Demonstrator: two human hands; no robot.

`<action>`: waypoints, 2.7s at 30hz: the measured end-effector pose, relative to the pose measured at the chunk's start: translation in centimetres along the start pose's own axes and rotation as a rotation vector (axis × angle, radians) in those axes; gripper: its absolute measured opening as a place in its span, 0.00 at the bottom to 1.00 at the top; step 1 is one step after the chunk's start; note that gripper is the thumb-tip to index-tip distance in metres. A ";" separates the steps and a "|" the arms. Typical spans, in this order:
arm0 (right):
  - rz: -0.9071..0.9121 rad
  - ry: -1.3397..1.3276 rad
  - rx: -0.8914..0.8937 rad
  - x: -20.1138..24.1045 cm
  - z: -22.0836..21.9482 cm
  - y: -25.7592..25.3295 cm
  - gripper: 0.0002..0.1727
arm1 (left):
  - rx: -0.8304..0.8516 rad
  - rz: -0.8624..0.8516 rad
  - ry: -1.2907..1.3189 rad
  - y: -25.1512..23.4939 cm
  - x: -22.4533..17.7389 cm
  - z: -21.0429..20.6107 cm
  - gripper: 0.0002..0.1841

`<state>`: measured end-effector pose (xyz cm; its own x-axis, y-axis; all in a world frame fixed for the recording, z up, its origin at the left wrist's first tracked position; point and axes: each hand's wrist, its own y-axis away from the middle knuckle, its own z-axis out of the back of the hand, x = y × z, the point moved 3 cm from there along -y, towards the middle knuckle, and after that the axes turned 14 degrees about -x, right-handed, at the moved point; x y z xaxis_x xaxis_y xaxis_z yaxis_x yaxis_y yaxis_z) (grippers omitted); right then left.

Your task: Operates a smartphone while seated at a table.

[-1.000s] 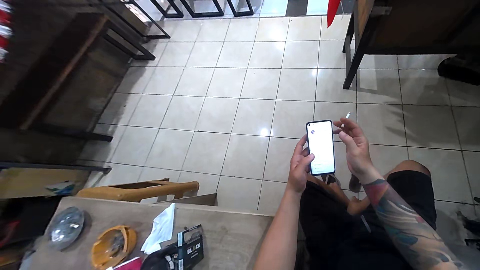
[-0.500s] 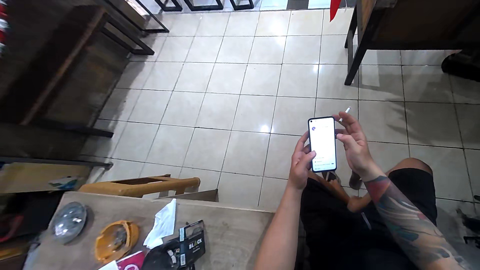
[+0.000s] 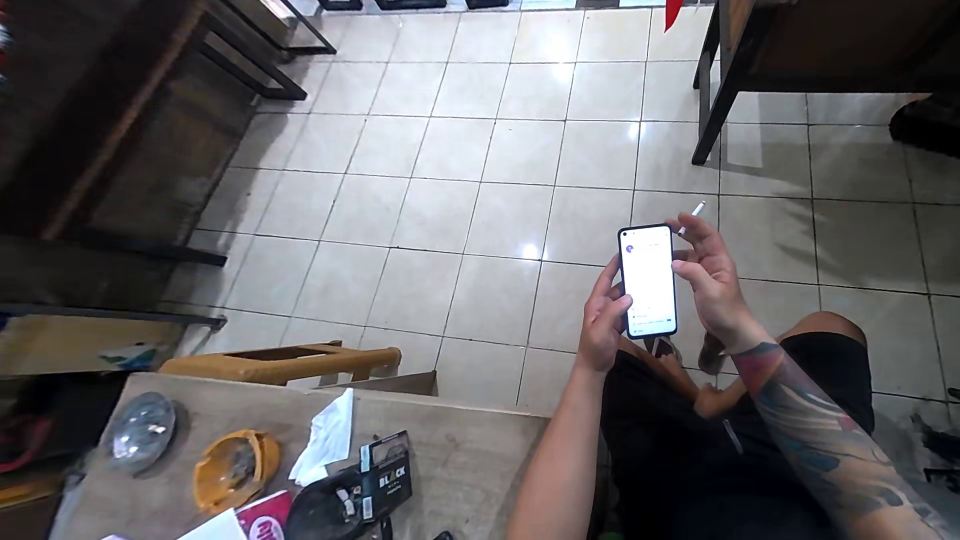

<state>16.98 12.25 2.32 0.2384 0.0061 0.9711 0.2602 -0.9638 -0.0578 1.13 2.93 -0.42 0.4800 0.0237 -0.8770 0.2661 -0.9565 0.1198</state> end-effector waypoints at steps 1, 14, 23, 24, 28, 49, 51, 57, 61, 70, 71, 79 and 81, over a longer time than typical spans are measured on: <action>-0.006 0.002 0.001 0.0 0.0 0.0 0.37 | -0.001 0.003 0.001 0.0 0.0 0.0 0.34; 0.029 0.076 0.110 -0.1 -0.1 0.4 0.56 | -0.015 -0.016 0.007 0.0 -0.1 0.0 0.34; 0.160 0.277 0.229 -2.0 1.4 1.8 0.74 | -0.073 -0.034 0.032 0.1 -0.5 0.1 0.34; 0.160 0.285 0.225 -2.1 1.4 1.9 0.75 | -0.074 -0.034 0.030 0.1 -0.5 0.1 0.34; 0.166 0.288 0.202 -2.2 1.5 2.0 0.75 | -0.062 -0.041 0.033 0.1 -0.5 0.2 0.34; 0.811 0.674 0.019 1.2 -2.5 1.6 0.39 | -0.049 -0.013 -0.010 0.4 -0.2 -0.1 0.35; 0.837 0.711 0.024 1.0 -2.5 1.5 0.39 | -0.048 -0.016 -0.014 0.4 -0.3 -0.1 0.34; 0.791 0.786 0.105 0.5 -1.5 1.3 0.56 | -0.044 -0.031 -0.020 0.4 -0.2 0.0 0.34; 0.763 0.819 0.157 0.4 -1.2 1.2 0.65 | -0.039 -0.033 -0.026 0.4 -0.3 -0.2 0.34; 0.797 0.625 0.051 1.0 -1.0 1.8 0.51 | -0.047 -0.014 -0.026 0.4 -0.4 -0.2 0.35; 0.806 0.610 0.029 1.1 -1.1 1.8 0.47 | -0.050 -0.008 -0.027 0.4 -0.4 -0.2 0.35; 0.801 0.669 0.039 1.1 -1.9 1.4 0.43 | -0.034 -0.018 -0.024 0.4 -0.3 -0.2 0.35; 0.755 0.693 0.061 1.1 -1.7 1.3 0.48 | -0.030 -0.020 -0.022 0.4 -0.3 -0.2 0.35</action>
<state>15.94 10.54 3.70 -0.2281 -0.7701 0.5958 0.3179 -0.6373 -0.7020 1.26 2.64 0.00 0.4564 0.0359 -0.8891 0.3001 -0.9469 0.1158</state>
